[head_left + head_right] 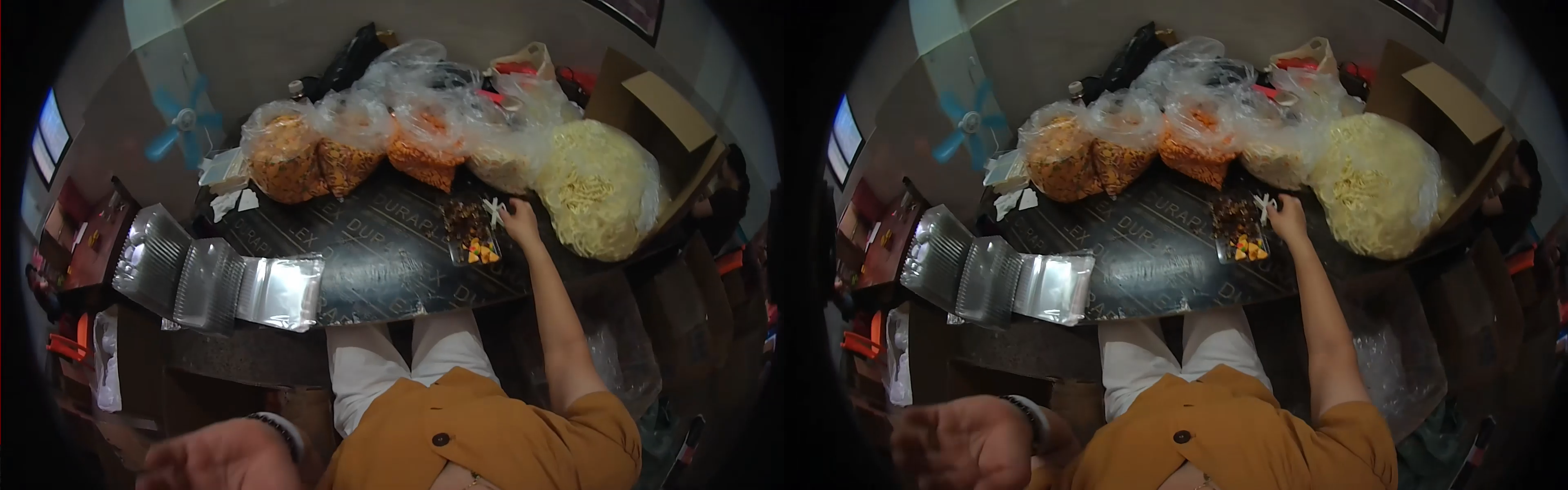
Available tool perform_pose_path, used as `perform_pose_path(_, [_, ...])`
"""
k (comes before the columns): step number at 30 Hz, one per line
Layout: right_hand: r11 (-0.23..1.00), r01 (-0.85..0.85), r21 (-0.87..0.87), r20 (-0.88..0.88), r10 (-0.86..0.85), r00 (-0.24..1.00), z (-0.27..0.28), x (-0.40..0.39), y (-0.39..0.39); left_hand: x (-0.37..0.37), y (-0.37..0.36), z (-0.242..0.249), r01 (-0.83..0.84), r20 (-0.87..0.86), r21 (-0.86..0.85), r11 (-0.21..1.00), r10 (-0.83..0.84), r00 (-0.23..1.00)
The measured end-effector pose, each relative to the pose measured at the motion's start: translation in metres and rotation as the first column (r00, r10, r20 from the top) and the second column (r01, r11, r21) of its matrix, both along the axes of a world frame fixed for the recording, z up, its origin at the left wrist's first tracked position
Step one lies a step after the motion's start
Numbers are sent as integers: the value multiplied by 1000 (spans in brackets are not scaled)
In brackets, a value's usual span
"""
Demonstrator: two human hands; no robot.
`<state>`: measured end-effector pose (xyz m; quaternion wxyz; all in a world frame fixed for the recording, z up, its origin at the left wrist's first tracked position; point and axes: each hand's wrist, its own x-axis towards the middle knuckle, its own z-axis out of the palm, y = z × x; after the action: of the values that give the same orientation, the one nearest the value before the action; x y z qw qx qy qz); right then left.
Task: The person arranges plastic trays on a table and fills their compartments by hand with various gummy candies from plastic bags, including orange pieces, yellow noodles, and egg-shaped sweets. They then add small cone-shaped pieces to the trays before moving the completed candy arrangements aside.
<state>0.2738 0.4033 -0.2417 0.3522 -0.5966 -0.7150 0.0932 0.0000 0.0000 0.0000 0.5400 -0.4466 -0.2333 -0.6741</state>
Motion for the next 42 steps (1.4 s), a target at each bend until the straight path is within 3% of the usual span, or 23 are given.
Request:
perform_pose_path(2, [998, 47, -31, 134, -43, 990, -17, 6, 20, -43, 16, -67, 277, 87, -359, 892, -263, 961])
perform_pose_path(4, [991, 62, -119, 160, -42, 986, -22, 8, 32, -54, 44, -107, 115, 236, -752, 650, 102, 966])
perform_pose_path(5, [986, 57, -157, 157, -32, 987, -23, 9, 38, -62, 58, -130, 151, 276, -827, 542, 157, 948])
perform_pose_path(8, [994, -12, -106, 141, 27, 990, -24, 11, 43, -85, 88, -211, 209, 303, -932, 296, 321, 898])
perform_pose_path(10, [991, -37, -129, 119, 53, 991, -22, 10, 46, -85, 97, -234, 126, 182, -978, 166, 388, 904])
perform_pose_path(12, [990, 0, -139, 34, 5, 999, -21, 11, 44, -85, 106, -255, 149, 185, -981, 124, 381, 906])
perform_pose_path(14, [989, 22, -143, -12, -24, 1000, -32, 12, 51, -79, 111, -264, -3, -18, -999, -36, 438, 899])
perform_pose_path(15, [989, 33, -142, -59, -42, 997, -31, 12, 51, -81, 112, -273, -59, -63, -998, -23, 418, 906])
perform_pose_path(21, [999, 34, -28, -226, -40, 973, 3, 10, 19, -81, 111, -278, -10, 1, -1000, 22, 440, 898])
perform_pose_path(25, [985, -137, -103, -437, 79, 896, 44, -13, -20, -75, 109, -274, 1, 17, -999, 37, 438, 899])
perform_pose_path(27, [866, -384, -319, -646, 97, 757, 85, -39, -50, -75, 111, -270, 29, 41, -999, 34, 439, 897])
perform_pose_path(30, [711, -567, -415, -612, 243, 753, 113, -72, -54, -67, 114, -263, 82, 95, -995, 48, 411, 907])
perform_pose_path(32, [673, -606, -424, -580, 312, 753, 126, -102, -38, -66, 117, -259, 82, 93, -996, 43, 399, 912])
perform_pose_path(34, [522, -773, -359, -740, 346, 577, 134, -137, -6, -69, 122, -257, 77, 85, -996, 37, 397, 914])
perform_pose_path(37, [619, -719, -315, -768, 279, 576, 167, -203, 38, -73, 125, -259, 82, 78, -997, 7, 403, 912])
perform_pose_path(39, [687, -700, -195, -839, 253, 482, 175, -249, 83, -72, 126, -260, 102, 84, -994, -25, 399, 913])
perform_pose_path(42, [727, -654, -210, -862, 179, 475, 176, -312, 160, -74, 125, -263, 72, 47, -996, -50, 392, 919])
